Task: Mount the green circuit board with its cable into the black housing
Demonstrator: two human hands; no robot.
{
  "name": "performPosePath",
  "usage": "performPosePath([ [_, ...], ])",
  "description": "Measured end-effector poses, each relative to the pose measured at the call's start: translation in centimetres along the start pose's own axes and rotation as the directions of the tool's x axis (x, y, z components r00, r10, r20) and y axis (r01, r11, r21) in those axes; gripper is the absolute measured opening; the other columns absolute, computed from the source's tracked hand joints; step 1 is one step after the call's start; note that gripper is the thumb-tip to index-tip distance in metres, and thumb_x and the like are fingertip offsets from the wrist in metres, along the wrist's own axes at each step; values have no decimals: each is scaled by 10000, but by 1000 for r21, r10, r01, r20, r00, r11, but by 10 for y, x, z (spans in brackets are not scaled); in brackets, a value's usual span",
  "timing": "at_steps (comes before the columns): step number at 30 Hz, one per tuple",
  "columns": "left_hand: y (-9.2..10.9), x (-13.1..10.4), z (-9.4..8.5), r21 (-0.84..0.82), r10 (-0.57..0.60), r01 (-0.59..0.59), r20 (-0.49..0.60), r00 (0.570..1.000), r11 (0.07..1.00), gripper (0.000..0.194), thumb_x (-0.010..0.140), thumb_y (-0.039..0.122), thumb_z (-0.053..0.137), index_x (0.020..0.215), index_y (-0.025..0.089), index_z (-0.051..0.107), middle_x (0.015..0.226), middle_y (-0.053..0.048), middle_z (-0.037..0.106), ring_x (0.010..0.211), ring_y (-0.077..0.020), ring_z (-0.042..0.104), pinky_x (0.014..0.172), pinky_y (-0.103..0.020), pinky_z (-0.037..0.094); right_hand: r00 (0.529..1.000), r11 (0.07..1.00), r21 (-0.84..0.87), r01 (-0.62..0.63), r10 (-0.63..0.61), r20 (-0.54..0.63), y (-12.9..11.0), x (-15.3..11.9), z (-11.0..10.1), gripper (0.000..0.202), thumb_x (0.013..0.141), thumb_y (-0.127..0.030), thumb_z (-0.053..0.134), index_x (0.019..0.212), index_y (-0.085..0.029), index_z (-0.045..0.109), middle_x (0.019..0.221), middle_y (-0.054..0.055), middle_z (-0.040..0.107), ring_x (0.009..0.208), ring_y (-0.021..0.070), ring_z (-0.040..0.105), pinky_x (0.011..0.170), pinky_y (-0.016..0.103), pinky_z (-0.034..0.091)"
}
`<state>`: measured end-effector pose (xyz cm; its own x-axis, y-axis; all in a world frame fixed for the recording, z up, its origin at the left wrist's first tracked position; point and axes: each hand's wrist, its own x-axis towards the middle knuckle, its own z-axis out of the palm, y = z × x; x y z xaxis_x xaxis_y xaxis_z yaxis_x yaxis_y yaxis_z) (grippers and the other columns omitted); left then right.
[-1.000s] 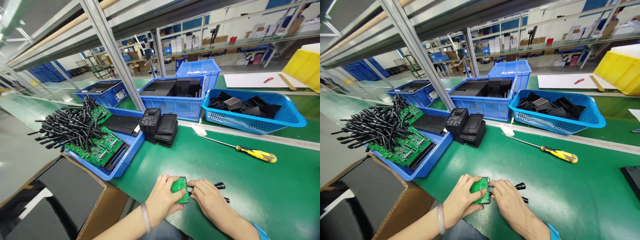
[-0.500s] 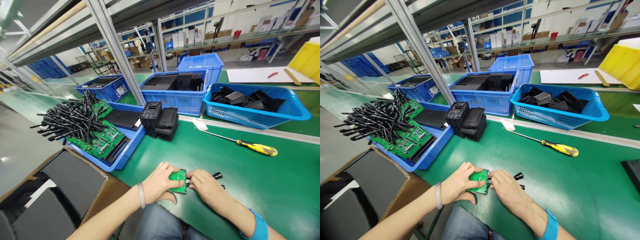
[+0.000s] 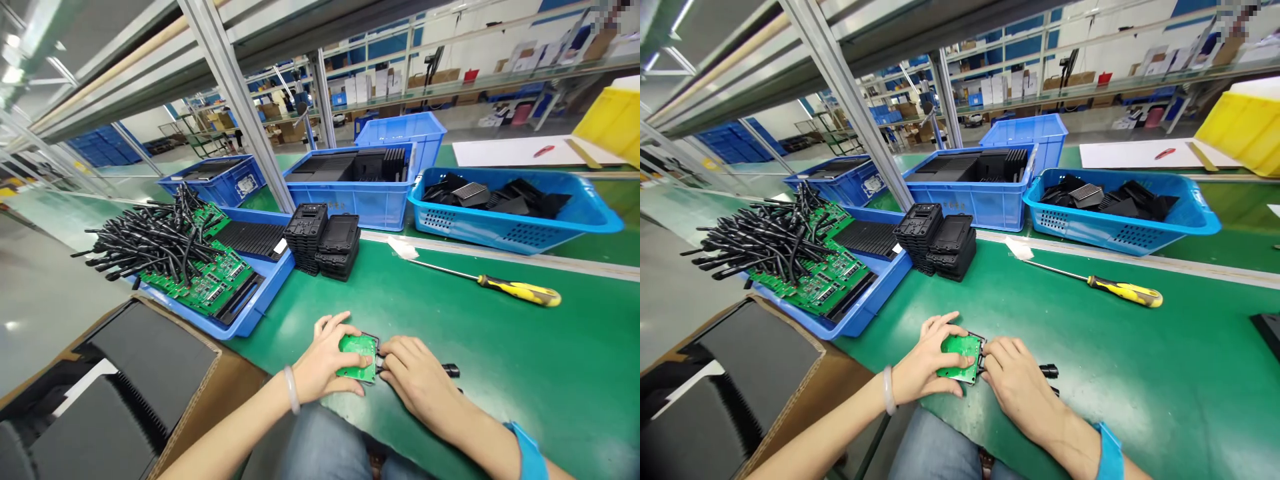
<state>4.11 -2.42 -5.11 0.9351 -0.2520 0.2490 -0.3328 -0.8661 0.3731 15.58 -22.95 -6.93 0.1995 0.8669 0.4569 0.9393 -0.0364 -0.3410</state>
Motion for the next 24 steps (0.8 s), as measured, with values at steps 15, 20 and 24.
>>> performPosePath([
  [15, 1, 6, -10, 52, -57, 52, 108, 992, 997, 499, 749, 645, 623, 1135, 331, 657, 1264, -107, 528, 1055, -272, 508, 885, -437, 328, 998, 980, -191, 58, -63, -20, -9, -2, -2, 457, 1035, -156, 160, 780, -140, 539, 747, 50, 482, 664, 203, 410, 593, 344, 273],
  [20, 3, 1, -2, 85, 9, -11, 25, 1000, 996, 550, 765, 643, 608, 1173, 273, 630, 1238, -142, 517, 1122, -296, 482, 969, -532, 355, 986, 982, -133, 135, -121, 110, 3, 3, -15, 299, 1021, -133, 329, 803, -147, 533, 780, 39, 501, 700, 198, 429, 608, 339, 301],
  [24, 6, 0, 2, 101, 15, -15, -3, 1000, 995, 512, 767, 601, 649, 1154, 266, 632, 1242, -139, 513, 1145, -294, 479, 997, -552, 383, 973, 952, -243, 185, -143, 180, 2, 7, -20, 149, 899, -52, 517, 792, -150, 549, 771, 38, 508, 698, 206, 436, 614, 342, 336],
])
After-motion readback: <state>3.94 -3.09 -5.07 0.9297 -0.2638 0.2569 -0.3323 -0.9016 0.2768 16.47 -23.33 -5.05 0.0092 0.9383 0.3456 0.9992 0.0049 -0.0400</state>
